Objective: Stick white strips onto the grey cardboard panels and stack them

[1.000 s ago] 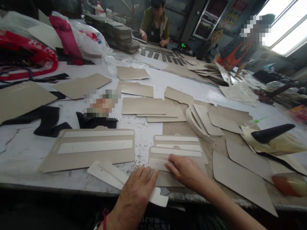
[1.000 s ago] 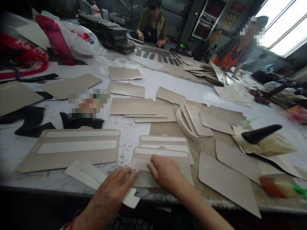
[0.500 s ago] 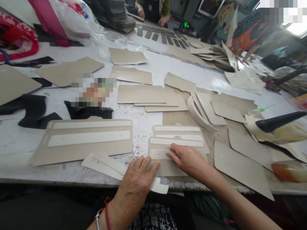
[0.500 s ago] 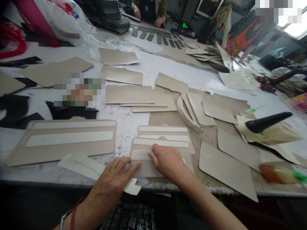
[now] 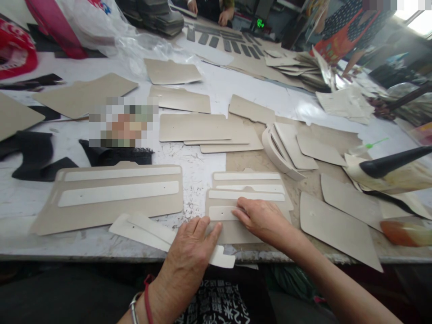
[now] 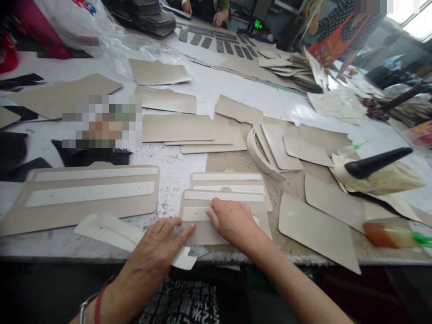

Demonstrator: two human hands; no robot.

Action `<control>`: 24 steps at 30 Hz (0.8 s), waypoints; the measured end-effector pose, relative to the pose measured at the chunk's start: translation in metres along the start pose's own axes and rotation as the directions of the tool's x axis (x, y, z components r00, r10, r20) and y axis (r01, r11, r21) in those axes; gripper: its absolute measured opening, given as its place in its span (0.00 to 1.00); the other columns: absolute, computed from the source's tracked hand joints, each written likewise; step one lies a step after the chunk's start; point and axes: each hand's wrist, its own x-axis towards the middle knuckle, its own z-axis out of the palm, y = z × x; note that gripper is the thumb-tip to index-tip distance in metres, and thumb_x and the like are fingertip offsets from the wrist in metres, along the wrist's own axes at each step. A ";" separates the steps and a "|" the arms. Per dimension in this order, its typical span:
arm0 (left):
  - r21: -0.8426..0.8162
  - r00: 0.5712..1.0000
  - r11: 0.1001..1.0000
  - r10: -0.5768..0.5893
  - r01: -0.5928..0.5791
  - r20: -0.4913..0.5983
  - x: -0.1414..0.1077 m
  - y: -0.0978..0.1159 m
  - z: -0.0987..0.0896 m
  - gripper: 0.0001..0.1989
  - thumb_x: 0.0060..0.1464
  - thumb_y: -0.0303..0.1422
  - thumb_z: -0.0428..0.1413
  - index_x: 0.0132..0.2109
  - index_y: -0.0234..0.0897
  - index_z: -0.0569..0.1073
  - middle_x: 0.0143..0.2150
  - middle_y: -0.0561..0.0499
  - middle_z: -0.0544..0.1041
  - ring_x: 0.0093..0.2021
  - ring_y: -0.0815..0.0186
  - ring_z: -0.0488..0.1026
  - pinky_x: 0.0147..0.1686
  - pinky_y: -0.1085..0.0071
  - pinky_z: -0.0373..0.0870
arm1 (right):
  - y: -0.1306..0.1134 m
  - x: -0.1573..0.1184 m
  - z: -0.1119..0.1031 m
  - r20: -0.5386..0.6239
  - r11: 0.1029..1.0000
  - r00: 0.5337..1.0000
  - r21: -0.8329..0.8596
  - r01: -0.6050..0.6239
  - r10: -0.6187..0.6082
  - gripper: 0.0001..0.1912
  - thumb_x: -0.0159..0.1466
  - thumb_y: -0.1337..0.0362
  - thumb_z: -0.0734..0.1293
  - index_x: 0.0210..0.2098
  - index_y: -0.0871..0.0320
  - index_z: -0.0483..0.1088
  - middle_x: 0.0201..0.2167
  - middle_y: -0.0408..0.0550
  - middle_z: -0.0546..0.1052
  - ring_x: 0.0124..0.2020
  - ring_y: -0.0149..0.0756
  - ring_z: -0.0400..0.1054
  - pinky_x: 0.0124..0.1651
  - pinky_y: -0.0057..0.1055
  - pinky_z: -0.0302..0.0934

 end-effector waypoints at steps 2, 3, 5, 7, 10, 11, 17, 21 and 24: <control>0.006 1.000 1.000 -0.002 0.002 0.012 0.001 -0.001 0.000 0.18 0.57 0.22 0.40 0.49 0.33 0.69 0.43 0.40 0.68 0.44 0.57 0.64 0.39 0.59 0.70 | 0.000 0.000 0.001 0.000 1.000 1.000 -0.008 -0.001 0.001 0.10 0.65 0.57 0.58 0.33 0.55 0.66 0.28 0.47 0.76 0.31 0.39 0.70 0.28 0.29 0.50; 0.006 1.000 1.000 -0.001 0.000 0.009 0.002 -0.001 -0.001 0.18 0.58 0.22 0.40 0.49 0.32 0.69 0.44 0.40 0.69 0.44 0.56 0.65 0.39 0.58 0.70 | 0.000 0.000 0.001 -0.005 1.000 1.000 -0.011 0.000 0.000 0.10 0.65 0.57 0.58 0.33 0.55 0.66 0.29 0.47 0.76 0.31 0.40 0.70 0.28 0.29 0.50; 0.000 1.000 1.000 0.009 -0.009 -0.017 0.003 0.000 -0.001 0.18 0.58 0.22 0.39 0.48 0.31 0.70 0.44 0.38 0.69 0.45 0.55 0.64 0.40 0.57 0.70 | 0.000 0.000 0.003 -0.017 1.000 1.000 -0.017 0.001 -0.001 0.10 0.65 0.57 0.58 0.34 0.55 0.66 0.29 0.48 0.76 0.32 0.41 0.71 0.29 0.29 0.51; -0.013 0.999 0.999 0.030 -0.031 -0.042 0.005 0.001 0.000 0.17 0.58 0.22 0.39 0.47 0.29 0.70 0.47 0.38 0.70 0.48 0.54 0.63 0.43 0.57 0.69 | 0.000 0.000 0.003 -0.025 1.000 1.000 -0.017 0.005 -0.006 0.10 0.65 0.57 0.58 0.34 0.55 0.66 0.30 0.48 0.76 0.32 0.41 0.71 0.29 0.29 0.52; -0.047 0.997 0.997 0.055 -0.057 -0.048 0.006 0.004 0.004 0.17 0.59 0.22 0.39 0.46 0.26 0.70 0.52 0.36 0.68 0.54 0.53 0.61 0.47 0.57 0.68 | -0.001 -0.001 0.002 -0.023 1.000 1.000 -0.010 0.012 -0.012 0.11 0.65 0.57 0.57 0.35 0.56 0.67 0.31 0.49 0.76 0.33 0.41 0.71 0.30 0.30 0.53; -0.062 0.998 0.997 0.051 -0.054 -0.045 0.005 0.005 0.006 0.17 0.59 0.22 0.39 0.47 0.26 0.70 0.53 0.36 0.68 0.55 0.53 0.60 0.48 0.57 0.67 | -0.002 -0.001 0.002 -0.022 1.000 1.000 -0.007 0.012 -0.013 0.11 0.65 0.58 0.57 0.36 0.56 0.67 0.31 0.49 0.77 0.33 0.41 0.71 0.31 0.30 0.54; -0.031 0.993 0.997 0.069 -0.072 -0.091 0.004 0.003 0.016 0.16 0.59 0.23 0.39 0.46 0.28 0.70 0.53 0.38 0.69 0.55 0.55 0.63 0.48 0.59 0.68 | -0.004 -0.004 -0.003 -0.017 1.000 1.000 0.002 0.014 -0.014 0.12 0.66 0.59 0.56 0.38 0.57 0.67 0.32 0.50 0.77 0.34 0.41 0.71 0.34 0.31 0.56; -0.014 0.992 0.998 0.054 -0.056 -0.118 0.003 0.005 0.019 0.17 0.59 0.21 0.39 0.49 0.28 0.69 0.53 0.40 0.70 0.54 0.55 0.63 0.48 0.58 0.66 | -0.002 -0.005 -0.002 -0.046 1.000 0.999 0.013 0.015 -0.014 0.11 0.65 0.59 0.57 0.37 0.57 0.68 0.31 0.50 0.77 0.34 0.42 0.71 0.32 0.31 0.57; -0.070 0.996 0.997 -0.049 0.044 -0.079 0.003 0.012 0.023 0.21 0.58 0.19 0.37 0.56 0.27 0.62 0.54 0.41 0.69 0.56 0.56 0.60 0.53 0.57 0.60 | -0.006 -0.005 0.000 -0.083 1.000 0.997 0.014 0.006 -0.005 0.11 0.64 0.59 0.58 0.37 0.57 0.68 0.30 0.50 0.77 0.32 0.43 0.71 0.31 0.32 0.58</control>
